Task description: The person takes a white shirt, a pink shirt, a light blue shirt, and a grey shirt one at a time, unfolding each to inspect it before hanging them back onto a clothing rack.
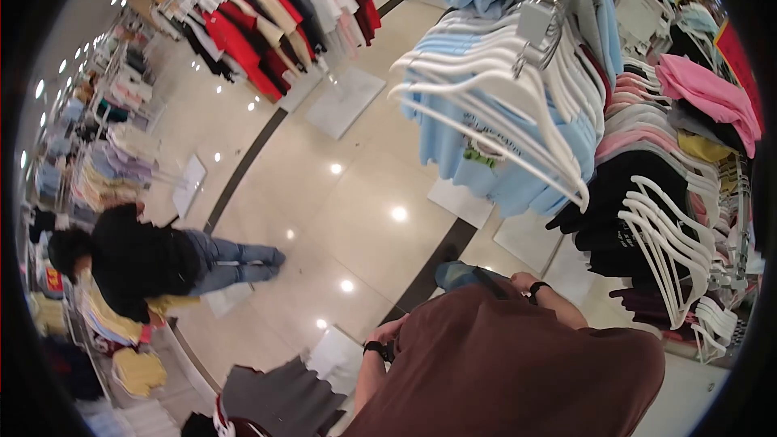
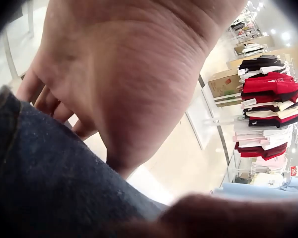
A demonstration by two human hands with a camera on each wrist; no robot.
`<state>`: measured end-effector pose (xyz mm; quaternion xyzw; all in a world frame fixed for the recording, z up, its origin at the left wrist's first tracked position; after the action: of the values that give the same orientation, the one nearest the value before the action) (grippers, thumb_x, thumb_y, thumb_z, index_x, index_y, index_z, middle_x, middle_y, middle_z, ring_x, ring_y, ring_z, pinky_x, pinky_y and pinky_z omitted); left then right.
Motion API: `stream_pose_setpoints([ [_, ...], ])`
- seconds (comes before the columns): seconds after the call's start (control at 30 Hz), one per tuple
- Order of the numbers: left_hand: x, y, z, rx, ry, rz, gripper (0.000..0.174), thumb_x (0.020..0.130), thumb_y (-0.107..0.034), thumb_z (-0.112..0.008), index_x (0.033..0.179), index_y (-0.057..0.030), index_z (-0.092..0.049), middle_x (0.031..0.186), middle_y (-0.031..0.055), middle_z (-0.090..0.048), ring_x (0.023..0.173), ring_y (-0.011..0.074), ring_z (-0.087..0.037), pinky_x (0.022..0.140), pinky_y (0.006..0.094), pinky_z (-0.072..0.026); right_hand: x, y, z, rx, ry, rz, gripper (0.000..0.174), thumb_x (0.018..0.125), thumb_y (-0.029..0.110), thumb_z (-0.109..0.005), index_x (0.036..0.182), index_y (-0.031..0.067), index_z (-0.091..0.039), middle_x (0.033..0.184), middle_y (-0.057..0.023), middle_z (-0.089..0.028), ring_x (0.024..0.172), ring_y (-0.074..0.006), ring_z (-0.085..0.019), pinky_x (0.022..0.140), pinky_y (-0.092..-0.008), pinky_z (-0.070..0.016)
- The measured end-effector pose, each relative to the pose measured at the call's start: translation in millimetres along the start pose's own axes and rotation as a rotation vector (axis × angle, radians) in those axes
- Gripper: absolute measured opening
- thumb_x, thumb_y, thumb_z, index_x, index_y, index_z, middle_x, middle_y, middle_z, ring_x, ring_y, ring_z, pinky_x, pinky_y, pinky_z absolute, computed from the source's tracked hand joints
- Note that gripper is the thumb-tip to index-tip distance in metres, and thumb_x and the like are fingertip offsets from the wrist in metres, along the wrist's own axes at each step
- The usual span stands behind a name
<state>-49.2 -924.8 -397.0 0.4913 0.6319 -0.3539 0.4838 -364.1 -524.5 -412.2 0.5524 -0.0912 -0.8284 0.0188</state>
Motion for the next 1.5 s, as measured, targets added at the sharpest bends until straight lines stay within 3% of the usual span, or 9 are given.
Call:
stream_pose_setpoints([
  [0.2, -38, -158, 56, 0.518, -0.322, -0.379, 0.070, 0.095, -0.058, -0.064, 0.141, -0.0046, -0.060, 0.129, 0.0123, -0.068, 0.115, 0.0252, -0.065, 0.091, 0.0396, -0.0549, 31, 38, 72, 0.162, -0.356, 0.190, 0.044, 0.088, 0.044, -0.066, 0.113, 0.0082, -0.075, 0.112, -0.0172, -0.076, 0.109, -0.0343, -0.070, 0.098, -0.0431, -0.0538],
  [0.27, -67, -230, 68, 0.552, -0.532, -0.614, 0.066, 0.097, -0.048, -0.066, 0.143, -0.0012, -0.057, 0.109, 0.0093, -0.071, 0.092, 0.0191, -0.066, 0.082, 0.0326, -0.0545, 27, 38, 86, 0.235, -0.379, 0.159, 0.045, 0.089, 0.044, -0.065, 0.116, 0.0091, -0.074, 0.116, -0.0180, -0.075, 0.111, -0.0344, -0.070, 0.099, -0.0440, -0.0535],
  [0.53, -359, -492, -78, 0.303, -0.266, -1.373, 0.048, 0.109, -0.030, -0.054, 0.148, -0.0024, -0.050, 0.132, 0.0089, -0.064, 0.121, 0.0191, -0.060, 0.107, 0.0364, -0.0467, 52, -19, 6, 0.231, -0.299, 0.046, 0.040, 0.087, 0.043, -0.060, 0.079, 0.0079, -0.078, 0.086, -0.0155, -0.076, 0.083, -0.0337, -0.074, 0.079, -0.0460, -0.0564],
  [0.6, -430, -536, -119, 0.321, -0.116, -1.544, 0.040, 0.109, -0.019, -0.054, 0.144, -0.0009, -0.054, 0.128, 0.0074, -0.065, 0.120, 0.0164, -0.060, 0.105, 0.0329, -0.0464, 30, -25, -15, 0.438, -0.288, -0.059, 0.040, 0.088, 0.042, -0.063, 0.089, 0.0058, -0.079, 0.089, -0.0163, -0.077, 0.083, -0.0292, -0.075, 0.077, -0.0419, -0.0577],
  [0.77, -554, -609, -198, 0.708, -0.074, -1.859, 0.034, 0.106, -0.008, -0.053, 0.138, 0.0014, -0.058, 0.128, 0.0092, -0.065, 0.121, 0.0184, -0.059, 0.108, 0.0344, -0.0432, 46, -17, -82, 0.451, -0.253, -0.123, 0.040, 0.089, 0.043, -0.068, 0.088, 0.0050, -0.080, 0.087, -0.0137, -0.077, 0.077, -0.0259, -0.075, 0.066, -0.0419, -0.0583],
  [0.93, -588, -671, -263, 1.120, -0.440, -2.278, 0.049, 0.093, -0.011, -0.071, 0.140, -0.0027, -0.058, 0.133, 0.0150, -0.064, 0.125, 0.0322, -0.060, 0.107, 0.0395, -0.0474, -47, 126, 1, 0.650, -0.400, -0.039, 0.041, 0.100, 0.038, -0.052, 0.120, 0.0063, -0.071, 0.122, -0.0228, -0.071, 0.118, -0.0399, -0.065, 0.096, -0.0484, -0.0508],
  [1.17, -565, -726, -299, 1.143, -0.177, -2.651, 0.029, 0.091, -0.006, -0.071, 0.119, -0.0007, -0.065, 0.110, 0.0133, -0.069, 0.102, 0.0317, -0.064, 0.088, 0.0418, -0.0519, -71, 162, -42, 0.887, -0.439, -0.381, 0.053, 0.097, 0.050, -0.058, 0.121, 0.0043, -0.071, 0.121, -0.0246, -0.071, 0.113, -0.0394, -0.068, 0.098, -0.0428, -0.0520],
  [1.37, -537, -740, -276, 0.752, 0.364, -1.882, 0.017, 0.093, -0.001, -0.063, 0.109, -0.0025, -0.068, 0.098, 0.0119, -0.070, 0.085, 0.0298, -0.067, 0.080, 0.0377, -0.0528, -86, 177, -160, 1.023, -0.306, -0.480, 0.049, 0.097, 0.046, -0.061, 0.121, 0.0038, -0.071, 0.122, -0.0239, -0.071, 0.113, -0.0370, -0.069, 0.098, -0.0416, -0.0526],
  [1.5, -571, -683, -293, 1.384, 0.619, -2.096, 0.021, 0.096, -0.002, -0.062, 0.115, -0.0040, -0.069, 0.096, 0.0092, -0.071, 0.085, 0.0219, -0.067, 0.080, 0.0344, -0.0521, -80, 183, -161, 0.978, -0.256, -0.451, 0.047, 0.096, 0.042, -0.063, 0.121, 0.0034, -0.071, 0.122, -0.0234, -0.071, 0.114, -0.0355, -0.069, 0.098, -0.0409, -0.0530],
])
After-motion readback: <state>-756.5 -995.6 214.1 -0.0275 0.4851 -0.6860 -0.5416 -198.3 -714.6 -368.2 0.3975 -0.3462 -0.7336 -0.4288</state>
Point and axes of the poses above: each hand's wrist, its own x-axis towards the middle knuckle, its own z-axis out of the back of the hand, y = z × x, the point moved 8 cm from there along x, towards the middle knuckle
